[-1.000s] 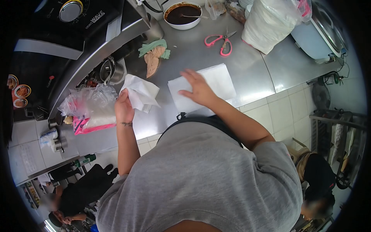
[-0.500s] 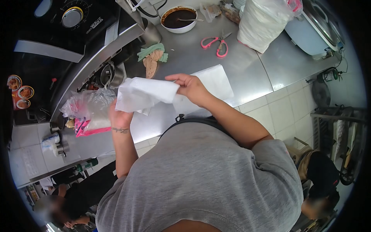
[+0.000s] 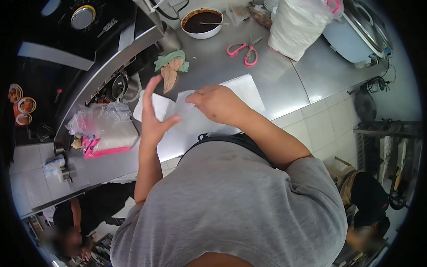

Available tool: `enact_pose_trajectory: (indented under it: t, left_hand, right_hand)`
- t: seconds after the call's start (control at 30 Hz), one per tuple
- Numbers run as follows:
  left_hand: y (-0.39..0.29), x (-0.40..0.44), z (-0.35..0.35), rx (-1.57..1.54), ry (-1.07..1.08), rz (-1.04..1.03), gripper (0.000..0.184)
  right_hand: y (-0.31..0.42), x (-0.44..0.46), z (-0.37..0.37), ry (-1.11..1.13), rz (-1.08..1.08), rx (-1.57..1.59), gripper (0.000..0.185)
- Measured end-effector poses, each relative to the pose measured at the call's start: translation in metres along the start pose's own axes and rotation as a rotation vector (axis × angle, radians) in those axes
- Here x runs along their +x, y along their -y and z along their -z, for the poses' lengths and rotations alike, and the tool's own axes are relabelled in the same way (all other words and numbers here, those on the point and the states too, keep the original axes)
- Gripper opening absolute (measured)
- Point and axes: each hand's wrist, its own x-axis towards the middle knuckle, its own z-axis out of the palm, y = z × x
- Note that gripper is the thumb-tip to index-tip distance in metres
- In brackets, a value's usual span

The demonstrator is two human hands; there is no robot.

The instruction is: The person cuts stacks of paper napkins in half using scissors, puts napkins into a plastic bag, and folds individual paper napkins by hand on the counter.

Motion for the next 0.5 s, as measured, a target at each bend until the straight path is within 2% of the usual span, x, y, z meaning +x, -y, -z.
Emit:
enact_pose_trajectory:
  t: [0.03,0.13,0.2,0.27,0.3,0.37,0.4,0.5]
  left_hand:
    - [-0.011,0.01,0.0,0.068,0.109,-0.057,0.088]
    - [0.006,0.018,-0.024,-0.067,0.465,0.199,0.073]
    - [0.047,0.008,-0.05,-0.182,0.665,0.585,0.057]
    - [0.072,-0.005,-0.062,-0.2,0.717,0.673,0.051]
    - [0.082,-0.012,-0.067,-0.211,0.749,0.718,0.048]
    - [0.093,-0.028,-0.074,-0.46,0.544,0.844,0.045]
    - [0.098,-0.035,-0.078,-0.583,0.435,0.906,0.044]
    - [0.117,-0.048,-0.095,-0.534,0.24,1.004,0.037]
  right_hand:
    - [0.008,0.003,0.004,0.018,0.015,0.044,0.016]
    - [0.018,0.0,0.022,-0.186,-0.083,0.211,0.01]
    - [0.014,-0.008,0.039,-0.391,-0.284,0.437,0.009]
    - [-0.024,-0.023,0.048,-0.572,-0.423,0.487,0.011]
    - [-0.04,-0.034,0.055,-0.515,-0.582,0.516,0.011]
    - [-0.071,-0.055,0.067,-0.394,-0.895,0.571,0.01]
    - [-0.092,-0.069,0.057,-0.384,-0.927,0.494,0.012]
    - [-0.163,-0.117,-0.008,-0.336,-0.983,0.304,0.019]
